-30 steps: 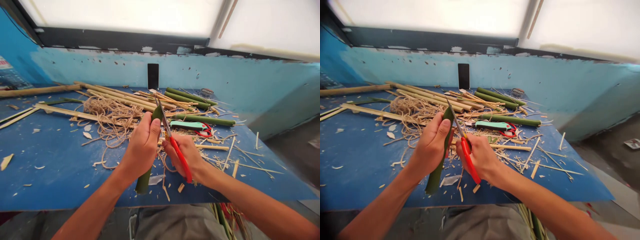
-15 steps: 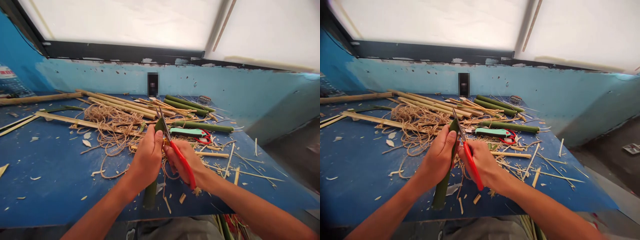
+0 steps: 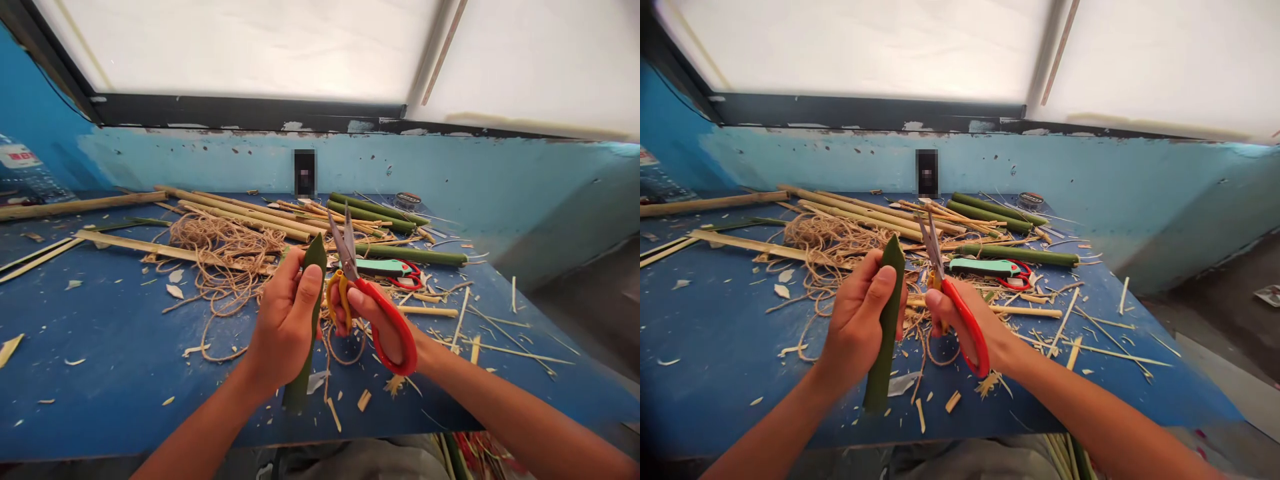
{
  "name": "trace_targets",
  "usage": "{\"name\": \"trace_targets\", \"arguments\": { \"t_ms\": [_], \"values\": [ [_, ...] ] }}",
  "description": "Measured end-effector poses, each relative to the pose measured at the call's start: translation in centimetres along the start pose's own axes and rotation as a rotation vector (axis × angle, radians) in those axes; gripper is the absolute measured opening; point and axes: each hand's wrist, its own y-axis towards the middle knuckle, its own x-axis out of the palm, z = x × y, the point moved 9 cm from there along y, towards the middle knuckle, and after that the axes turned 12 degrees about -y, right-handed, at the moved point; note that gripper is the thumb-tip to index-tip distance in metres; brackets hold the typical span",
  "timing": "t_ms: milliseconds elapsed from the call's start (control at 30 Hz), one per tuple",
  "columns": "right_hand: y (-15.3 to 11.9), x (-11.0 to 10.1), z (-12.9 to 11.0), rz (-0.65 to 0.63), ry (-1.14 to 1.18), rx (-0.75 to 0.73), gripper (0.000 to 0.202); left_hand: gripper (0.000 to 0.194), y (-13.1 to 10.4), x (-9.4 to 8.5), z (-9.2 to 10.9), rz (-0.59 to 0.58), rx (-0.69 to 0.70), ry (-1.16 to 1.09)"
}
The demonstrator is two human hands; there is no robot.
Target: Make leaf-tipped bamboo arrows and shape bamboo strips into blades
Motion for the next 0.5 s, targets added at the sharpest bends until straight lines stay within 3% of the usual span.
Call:
{"name": "trace_targets", "arguments": {
  "t_ms": [167,300,400,500],
  "values": [
    [-0.4,0.4,-1.4,-0.053,0.031,-0.070,0.049,0.024,0.4,-0.6,0.3,0.058,0.028,-0.105],
    [-0.7,1.1,-2.1,-0.125,0.039,-0.071,0.044,0.028,0.4,-0.1,-0.5,0.030,-0.068,-0.221],
    [-0.8,1.6,-1.7,-0.148,0.053,-0.049,0.044,0.028,0.3,0.0,-0.3,0.038,-0.035,-0.109],
    [-1.0,1.7,-1.3,-0.143,0.092,-0.032,0.047,0.045,0.2,-0.3,0.4,0.084,0.081,0.084]
  ]
}}
